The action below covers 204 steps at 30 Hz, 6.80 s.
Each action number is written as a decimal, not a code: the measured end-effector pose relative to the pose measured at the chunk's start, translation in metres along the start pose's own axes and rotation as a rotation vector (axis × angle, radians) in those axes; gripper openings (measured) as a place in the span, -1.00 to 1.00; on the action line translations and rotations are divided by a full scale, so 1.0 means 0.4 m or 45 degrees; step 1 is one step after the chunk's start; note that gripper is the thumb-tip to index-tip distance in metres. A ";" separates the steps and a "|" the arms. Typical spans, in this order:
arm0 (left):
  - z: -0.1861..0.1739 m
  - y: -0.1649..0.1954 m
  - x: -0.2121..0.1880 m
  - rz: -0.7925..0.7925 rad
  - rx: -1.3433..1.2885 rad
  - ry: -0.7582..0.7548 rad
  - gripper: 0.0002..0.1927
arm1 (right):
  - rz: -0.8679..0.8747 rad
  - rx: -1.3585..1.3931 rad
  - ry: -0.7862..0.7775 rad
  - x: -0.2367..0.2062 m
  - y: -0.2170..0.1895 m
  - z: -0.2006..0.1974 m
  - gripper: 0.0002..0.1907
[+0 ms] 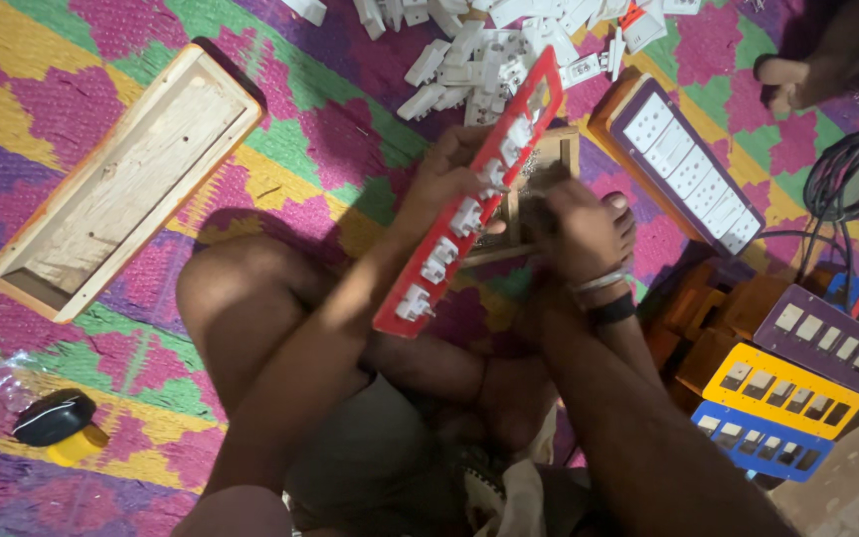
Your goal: The person sits on a colorful mat and assembles white electrical socket modules into a red plastic strip. They pick up each module, align it with the strip, and press it into place, repeating the process for multiple units.
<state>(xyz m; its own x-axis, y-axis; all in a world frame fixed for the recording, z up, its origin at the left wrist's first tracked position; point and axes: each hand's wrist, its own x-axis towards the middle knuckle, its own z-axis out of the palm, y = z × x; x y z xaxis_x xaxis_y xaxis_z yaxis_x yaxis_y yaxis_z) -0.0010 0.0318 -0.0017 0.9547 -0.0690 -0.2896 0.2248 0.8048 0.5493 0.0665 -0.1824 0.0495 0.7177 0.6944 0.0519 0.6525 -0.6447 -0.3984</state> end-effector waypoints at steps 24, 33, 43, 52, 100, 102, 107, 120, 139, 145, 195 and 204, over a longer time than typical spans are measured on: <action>0.029 -0.015 0.004 -0.094 0.090 -0.005 -0.42 | 0.126 0.108 0.002 -0.036 -0.002 0.043 -0.91; 0.035 -0.032 -0.010 -0.173 0.262 -0.028 -0.44 | 0.673 1.336 0.188 0.025 0.008 -0.008 -0.94; 0.029 -0.054 -0.003 -0.157 0.234 -0.072 -0.46 | 0.469 1.084 0.088 0.056 -0.015 -0.017 -0.95; 0.032 -0.052 -0.002 -0.133 0.265 -0.065 -0.50 | 0.505 0.878 0.105 0.050 -0.015 0.000 -0.94; 0.062 -0.047 -0.018 -0.193 0.201 -0.125 -0.57 | 0.437 1.313 0.428 0.035 -0.022 0.033 -0.73; 0.058 -0.057 -0.014 -0.198 0.192 -0.140 -0.57 | 0.426 1.292 0.434 0.039 -0.015 0.035 -0.75; 0.051 -0.069 0.001 -0.195 0.055 -0.201 -0.53 | 0.459 1.368 0.575 0.043 0.009 0.041 -0.86; 0.012 -0.001 -0.019 -0.224 -0.527 -0.067 -0.39 | -0.078 -0.127 -0.077 -0.021 -0.019 0.027 -0.81; 0.017 -0.014 0.000 -0.177 -0.366 0.027 -0.35 | 0.031 0.000 -0.169 -0.026 -0.005 0.031 -0.84; 0.012 -0.012 -0.002 -0.164 -0.378 0.002 -0.34 | 0.054 0.077 -0.147 -0.025 -0.011 0.026 -0.85; 0.028 -0.038 0.003 -0.167 -0.315 0.005 -0.33 | 0.164 0.044 0.329 0.049 -0.082 0.019 -0.88; 0.031 -0.033 0.002 -0.182 -0.293 0.059 -0.34 | 0.102 0.263 0.397 0.046 -0.088 0.012 -0.93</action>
<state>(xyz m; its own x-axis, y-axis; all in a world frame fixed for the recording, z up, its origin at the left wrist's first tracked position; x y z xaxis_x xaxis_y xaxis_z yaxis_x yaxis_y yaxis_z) -0.0009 0.0137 0.0004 0.9053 -0.1692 -0.3897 0.3016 0.9019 0.3092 0.0556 -0.1454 0.0600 0.8247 0.4933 0.2765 0.5514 -0.5929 -0.5869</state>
